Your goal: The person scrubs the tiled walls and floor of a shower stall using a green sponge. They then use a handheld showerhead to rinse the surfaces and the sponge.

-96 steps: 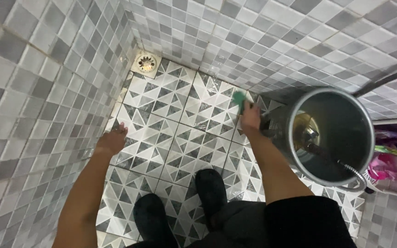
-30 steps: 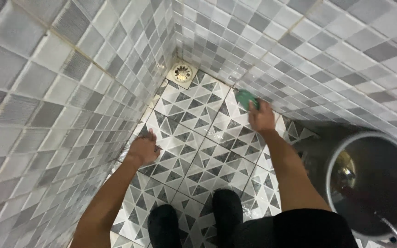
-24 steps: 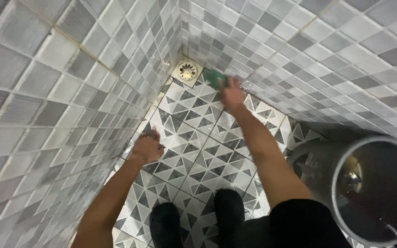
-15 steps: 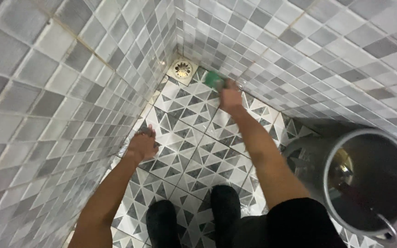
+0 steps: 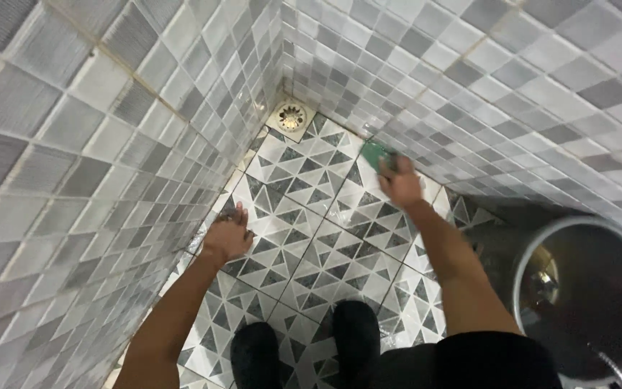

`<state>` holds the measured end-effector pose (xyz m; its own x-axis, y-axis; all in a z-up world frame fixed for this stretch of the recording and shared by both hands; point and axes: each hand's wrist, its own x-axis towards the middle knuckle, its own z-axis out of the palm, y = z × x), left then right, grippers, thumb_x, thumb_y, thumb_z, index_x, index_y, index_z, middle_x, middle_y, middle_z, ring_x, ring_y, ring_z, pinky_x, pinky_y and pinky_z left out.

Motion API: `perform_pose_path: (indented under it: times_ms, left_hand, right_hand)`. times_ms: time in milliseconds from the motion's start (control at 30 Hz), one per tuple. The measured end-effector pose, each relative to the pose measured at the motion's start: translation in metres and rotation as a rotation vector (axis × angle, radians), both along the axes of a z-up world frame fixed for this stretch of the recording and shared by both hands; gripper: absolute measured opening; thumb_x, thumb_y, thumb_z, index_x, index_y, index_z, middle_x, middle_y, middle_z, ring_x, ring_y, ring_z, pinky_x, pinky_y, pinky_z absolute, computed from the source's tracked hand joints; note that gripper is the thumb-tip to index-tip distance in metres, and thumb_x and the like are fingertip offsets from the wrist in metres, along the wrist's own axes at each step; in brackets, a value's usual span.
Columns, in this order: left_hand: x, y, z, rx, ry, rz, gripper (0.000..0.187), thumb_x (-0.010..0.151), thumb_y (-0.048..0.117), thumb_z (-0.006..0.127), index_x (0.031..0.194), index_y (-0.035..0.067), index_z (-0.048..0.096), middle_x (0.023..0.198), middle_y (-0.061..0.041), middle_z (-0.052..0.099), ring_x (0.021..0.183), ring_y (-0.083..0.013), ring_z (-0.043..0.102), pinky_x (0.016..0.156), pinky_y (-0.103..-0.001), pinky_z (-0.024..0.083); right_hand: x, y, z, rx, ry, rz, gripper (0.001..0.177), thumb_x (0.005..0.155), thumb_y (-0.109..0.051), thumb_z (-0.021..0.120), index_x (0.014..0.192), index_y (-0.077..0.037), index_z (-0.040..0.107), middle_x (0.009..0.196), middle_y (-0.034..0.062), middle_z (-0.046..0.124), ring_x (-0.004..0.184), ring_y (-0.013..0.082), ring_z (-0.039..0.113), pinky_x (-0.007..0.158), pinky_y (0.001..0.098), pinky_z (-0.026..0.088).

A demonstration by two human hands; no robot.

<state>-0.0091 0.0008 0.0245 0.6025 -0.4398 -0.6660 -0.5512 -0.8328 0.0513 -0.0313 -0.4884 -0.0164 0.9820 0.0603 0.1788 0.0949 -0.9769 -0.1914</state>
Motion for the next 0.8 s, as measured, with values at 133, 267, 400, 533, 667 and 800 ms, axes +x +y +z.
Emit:
perform_pose_path:
  times_ms: [133, 267, 400, 533, 667, 800]
  left_hand:
    - [0.000, 0.001, 0.017, 0.006, 0.030, 0.025, 0.072, 0.100, 0.048, 0.028, 0.163, 0.013, 0.029, 0.171, -0.008, 0.025, 0.143, -0.0396, 0.047, 0.121, -0.051, 0.035]
    - [0.003, 0.011, 0.015, -0.022, 0.055, 0.041, 0.066, 0.101, 0.041, 0.028, 0.164, 0.020, 0.026, 0.172, 0.000, 0.024, 0.143, -0.0375, 0.048, 0.118, -0.050, 0.040]
    - [-0.015, 0.040, -0.037, 0.003, -0.081, -0.107, 0.067, 0.104, 0.033, 0.037, 0.164, 0.012, 0.017, 0.173, -0.011, 0.015, 0.150, -0.0293, 0.038, 0.127, -0.042, 0.027]
    - [-0.026, 0.054, -0.038, -0.083, -0.030, -0.053, 0.073, 0.106, 0.033, 0.043, 0.164, 0.004, 0.010, 0.170, -0.021, 0.012, 0.156, -0.0379, 0.021, 0.128, -0.051, 0.021]
    - [-0.020, 0.064, -0.046, -0.155, 0.001, -0.054, 0.084, 0.105, 0.055, 0.045, 0.166, 0.009, 0.010, 0.171, -0.019, 0.014, 0.156, -0.0379, 0.019, 0.127, -0.051, 0.024]
    - [-0.014, 0.069, -0.070, -0.109, -0.030, -0.074, 0.084, 0.101, 0.042, 0.056, 0.166, 0.015, 0.009, 0.173, -0.011, 0.010, 0.157, -0.0323, 0.019, 0.127, -0.046, 0.027]
  right_hand:
    - [0.067, 0.089, -0.089, -0.080, 0.115, -0.058, 0.028, 0.090, -0.039, 0.072, 0.107, -0.020, 0.081, 0.124, 0.0144, 0.060, 0.123, 0.0337, 0.056, 0.099, 0.0438, 0.051]
    - [0.067, 0.225, -0.057, 0.028, -0.103, 0.198, 0.024, 0.093, -0.031, 0.070, 0.115, -0.025, 0.077, 0.116, 0.0151, 0.062, 0.113, 0.0330, 0.062, 0.097, 0.0454, 0.048]
    - [0.046, 0.235, -0.022, 0.009, 0.330, 0.380, 0.043, 0.098, -0.038, 0.059, 0.141, -0.032, 0.060, 0.134, 0.0122, 0.042, 0.127, 0.0371, 0.050, 0.083, 0.0464, 0.063]
    - [0.058, 0.215, 0.060, 0.233, 0.566, 0.302, 0.042, 0.093, -0.042, 0.060, 0.132, -0.028, 0.063, 0.116, 0.0115, 0.063, 0.112, 0.0359, 0.064, 0.086, 0.0486, 0.061]
    - [0.096, 0.211, 0.051, -0.017, 0.418, 0.018, 0.035, 0.097, -0.041, 0.062, 0.124, -0.023, 0.075, 0.149, 0.0118, 0.041, 0.128, 0.0301, 0.049, 0.088, 0.0419, 0.064]
    - [0.145, 0.250, -0.050, -0.030, 0.469, -0.004, 0.057, 0.101, -0.032, 0.057, 0.156, -0.030, 0.045, 0.156, 0.0175, 0.031, 0.141, 0.0395, 0.039, 0.100, 0.0493, 0.058]
